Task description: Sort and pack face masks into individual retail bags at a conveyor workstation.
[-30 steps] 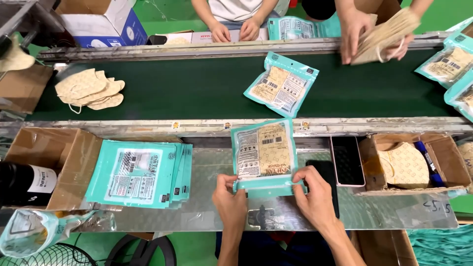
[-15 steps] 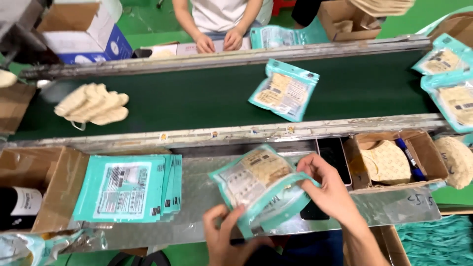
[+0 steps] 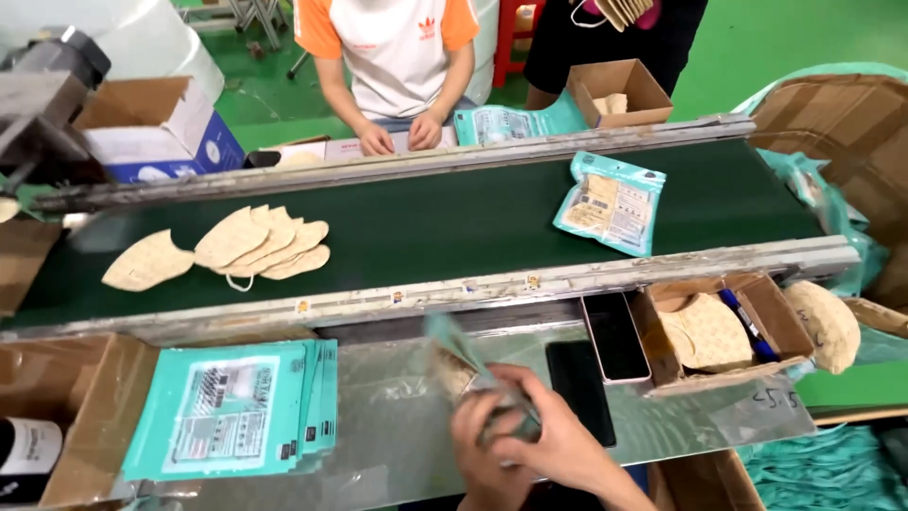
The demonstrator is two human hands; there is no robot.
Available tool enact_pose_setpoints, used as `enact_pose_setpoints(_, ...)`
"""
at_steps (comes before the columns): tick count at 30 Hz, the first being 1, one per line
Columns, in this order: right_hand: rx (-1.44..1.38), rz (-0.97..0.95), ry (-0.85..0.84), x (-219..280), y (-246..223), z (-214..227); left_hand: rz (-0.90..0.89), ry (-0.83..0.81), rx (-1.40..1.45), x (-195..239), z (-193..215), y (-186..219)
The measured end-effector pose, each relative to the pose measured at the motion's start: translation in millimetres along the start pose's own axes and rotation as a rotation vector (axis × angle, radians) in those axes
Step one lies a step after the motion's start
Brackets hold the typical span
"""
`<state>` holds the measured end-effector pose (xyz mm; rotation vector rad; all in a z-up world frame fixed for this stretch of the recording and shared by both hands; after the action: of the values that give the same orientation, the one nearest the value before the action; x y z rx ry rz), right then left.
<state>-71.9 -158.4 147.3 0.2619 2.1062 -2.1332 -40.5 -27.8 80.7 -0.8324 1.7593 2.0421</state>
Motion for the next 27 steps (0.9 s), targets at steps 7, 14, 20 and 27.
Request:
enact_pose_setpoints(7,0.320,0.124,0.112,13,19,58,0.186,-0.578,-0.445,-37,42,-19)
enact_pose_setpoints(14,0.269,0.016,-0.058,18,9,74,0.866,-0.685,0.694,-24,40,-37)
enact_pose_setpoints(20,0.304,0.131,-0.098,16,16,80,0.851,-0.610,0.576,-17,26,-42)
enact_pose_setpoints(27,0.240,0.002,-0.126,24,6,77,0.798,-0.555,0.633,4,23,-51)
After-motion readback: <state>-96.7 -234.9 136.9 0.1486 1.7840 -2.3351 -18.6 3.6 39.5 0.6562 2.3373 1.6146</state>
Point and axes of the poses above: each hand's wrist, its own x-axis away from the middle knuckle, its own z-axis out of the back of the hand, y = z × x, the point moved 2 cm from there along -x, towards the middle knuckle, and after that the axes turned 15 degrees about z, right-handed, at the moved point
